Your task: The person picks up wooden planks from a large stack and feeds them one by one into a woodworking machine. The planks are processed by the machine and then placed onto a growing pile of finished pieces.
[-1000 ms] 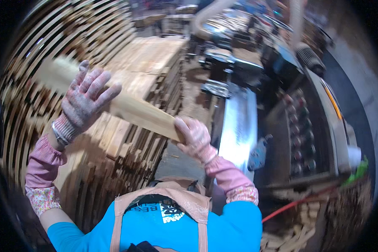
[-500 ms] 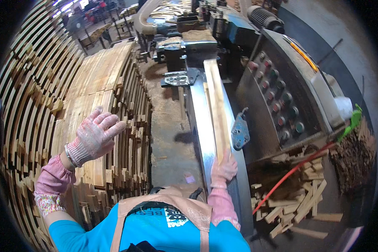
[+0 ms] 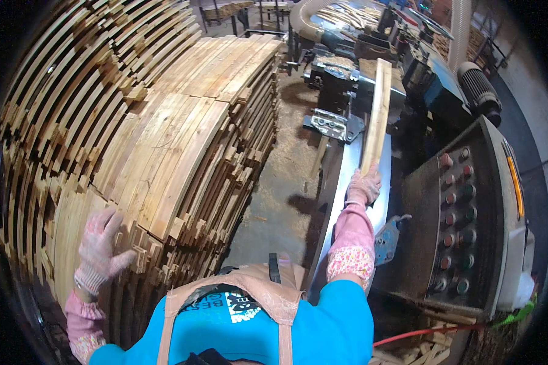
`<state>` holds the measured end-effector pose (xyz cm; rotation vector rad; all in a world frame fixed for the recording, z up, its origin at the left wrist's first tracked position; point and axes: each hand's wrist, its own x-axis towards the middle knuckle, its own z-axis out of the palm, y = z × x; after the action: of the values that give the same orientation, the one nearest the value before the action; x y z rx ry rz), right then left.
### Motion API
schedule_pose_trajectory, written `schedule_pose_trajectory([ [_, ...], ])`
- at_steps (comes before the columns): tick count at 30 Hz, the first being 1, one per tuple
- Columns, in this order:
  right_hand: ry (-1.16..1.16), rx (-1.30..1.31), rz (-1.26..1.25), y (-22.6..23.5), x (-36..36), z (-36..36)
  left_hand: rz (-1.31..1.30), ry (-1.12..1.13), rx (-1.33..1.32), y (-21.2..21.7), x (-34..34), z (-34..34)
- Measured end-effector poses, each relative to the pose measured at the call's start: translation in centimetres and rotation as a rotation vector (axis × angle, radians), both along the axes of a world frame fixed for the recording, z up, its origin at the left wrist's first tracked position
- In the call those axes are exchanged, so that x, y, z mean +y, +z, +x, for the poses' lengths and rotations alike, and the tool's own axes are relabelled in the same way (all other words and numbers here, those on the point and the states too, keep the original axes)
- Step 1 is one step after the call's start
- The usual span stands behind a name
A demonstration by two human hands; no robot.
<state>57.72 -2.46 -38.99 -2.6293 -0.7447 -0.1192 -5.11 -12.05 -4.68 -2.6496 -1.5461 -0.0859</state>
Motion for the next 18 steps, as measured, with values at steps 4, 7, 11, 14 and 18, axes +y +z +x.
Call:
schedule_pose_trajectory([
  [4,0.037,-0.006,-0.092,0.2,-9.2,-7.0,0.019,-0.051,-0.006,-1.4,-1.9,-4.1],
  [7,0.066,-0.037,-0.25,1.5,-19.1,-12.5,0.009,-0.067,-0.078,-2.7,-0.9,-4.7],
  [11,0.017,-0.004,-0.18,0.1,-28.0,-16.9,0.012,-0.115,-0.116,-2.8,-0.7,-5.0],
  [14,0.039,-0.088,-0.166,-0.1,-27.0,-16.5,0.002,-0.071,-0.106,-2.4,-1.5,-4.6],
  [18,0.253,-0.423,-0.038,-0.6,-19.3,-9.3,0.043,0.001,-0.113,-1.9,-1.3,-4.4],
])
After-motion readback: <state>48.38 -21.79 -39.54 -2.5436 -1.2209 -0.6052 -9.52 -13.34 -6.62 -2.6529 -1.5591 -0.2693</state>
